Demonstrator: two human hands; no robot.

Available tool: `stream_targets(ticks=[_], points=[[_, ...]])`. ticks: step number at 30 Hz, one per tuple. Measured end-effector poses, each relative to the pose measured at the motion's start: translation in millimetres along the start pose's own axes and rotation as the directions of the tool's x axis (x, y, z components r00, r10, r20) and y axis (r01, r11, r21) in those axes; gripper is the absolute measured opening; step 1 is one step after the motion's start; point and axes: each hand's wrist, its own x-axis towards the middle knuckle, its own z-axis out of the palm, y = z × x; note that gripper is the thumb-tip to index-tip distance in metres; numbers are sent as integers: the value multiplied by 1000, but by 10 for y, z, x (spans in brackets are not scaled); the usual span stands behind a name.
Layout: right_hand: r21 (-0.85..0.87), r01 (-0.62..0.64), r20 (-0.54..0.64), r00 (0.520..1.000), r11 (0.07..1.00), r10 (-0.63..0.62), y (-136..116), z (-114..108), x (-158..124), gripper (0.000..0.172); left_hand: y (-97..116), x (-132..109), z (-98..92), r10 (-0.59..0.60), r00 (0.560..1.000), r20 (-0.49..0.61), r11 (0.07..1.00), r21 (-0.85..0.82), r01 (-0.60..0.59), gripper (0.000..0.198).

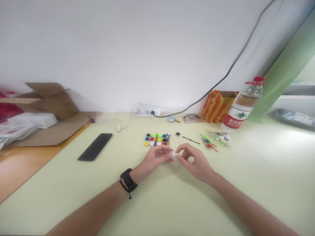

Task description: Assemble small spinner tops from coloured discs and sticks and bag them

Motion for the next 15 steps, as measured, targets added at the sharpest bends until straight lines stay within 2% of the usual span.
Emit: stream_targets(ticks=[7, 12, 15], points=[[-47, 62, 11, 998, 997, -62, 57, -5, -5, 18, -3, 6, -1, -13, 1000, -6, 1000, 19, 13, 37], [-151, 187, 103, 980, 971, -173, 88, -2, -7, 18, -29, 7, -15, -29, 999, 35, 995, 94, 26, 34], [-193, 205, 115, 976, 960, -186, 109, -10, 2, 17, -57, 19, -13, -30, 999, 35, 990, 139, 25, 35]])
